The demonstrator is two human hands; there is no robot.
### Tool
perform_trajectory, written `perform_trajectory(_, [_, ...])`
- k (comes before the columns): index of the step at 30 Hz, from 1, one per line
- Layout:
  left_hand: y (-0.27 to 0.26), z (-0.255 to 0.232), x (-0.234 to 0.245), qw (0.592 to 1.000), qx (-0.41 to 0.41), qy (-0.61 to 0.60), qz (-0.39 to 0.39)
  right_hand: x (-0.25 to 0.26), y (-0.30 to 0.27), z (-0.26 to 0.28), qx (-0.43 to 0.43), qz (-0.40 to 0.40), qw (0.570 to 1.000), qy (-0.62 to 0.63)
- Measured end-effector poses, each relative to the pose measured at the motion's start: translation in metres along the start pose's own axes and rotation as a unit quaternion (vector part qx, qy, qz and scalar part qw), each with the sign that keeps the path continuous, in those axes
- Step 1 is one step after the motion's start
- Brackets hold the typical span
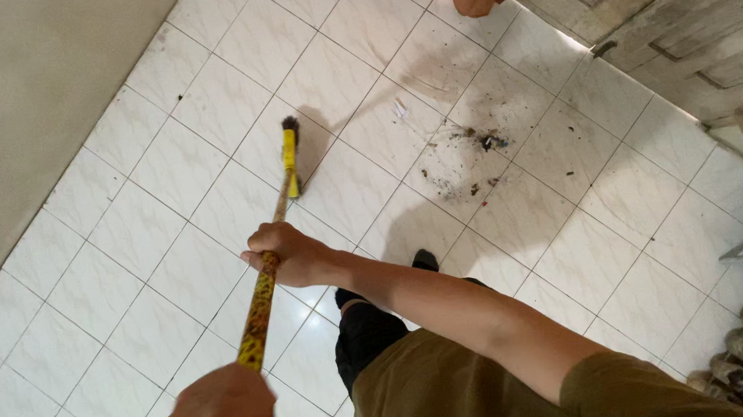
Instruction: The person sweeps debris on a tiled floor using a broom, moving the broom toward a central pile and along the edges of a room.
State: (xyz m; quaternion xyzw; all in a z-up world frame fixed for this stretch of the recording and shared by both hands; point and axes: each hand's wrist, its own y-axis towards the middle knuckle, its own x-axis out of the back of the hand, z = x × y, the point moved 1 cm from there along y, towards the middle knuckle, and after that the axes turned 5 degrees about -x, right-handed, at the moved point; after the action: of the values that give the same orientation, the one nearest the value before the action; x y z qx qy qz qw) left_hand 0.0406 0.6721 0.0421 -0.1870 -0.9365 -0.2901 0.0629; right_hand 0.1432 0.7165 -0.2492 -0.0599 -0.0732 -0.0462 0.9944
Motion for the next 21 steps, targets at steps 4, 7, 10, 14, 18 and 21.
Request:
perform_trajectory(4, [0.001,0.046,-0.053,0.996,-0.084,-0.015,0.007,0.012,0.016,-0.038,-0.048,-0.002,0.998,0.044])
perform_trajectory(7, [0.004,0.077,-0.059,0.997,-0.067,-0.024,-0.026,0.026,0.012,-0.066,-0.093,0.024,0.995,0.005])
perform_trajectory(10, [0.007,0.099,-0.06,0.996,-0.003,-0.052,-0.079,0.039,0.003,-0.085,-0.126,0.004,0.992,-0.028])
perform_trajectory(14, [0.014,0.111,-0.065,0.985,0.025,-0.07,-0.153,0.062,-0.001,-0.092,-0.126,0.025,0.99,-0.051])
perform_trajectory(18, [0.038,0.116,-0.049,0.98,-0.02,-0.08,-0.18,0.071,0.011,-0.072,-0.102,0.038,0.994,-0.029])
perform_trajectory(21, [0.059,0.11,-0.014,0.978,-0.035,-0.111,-0.173,0.063,0.023,-0.043,-0.082,0.019,0.996,-0.034])
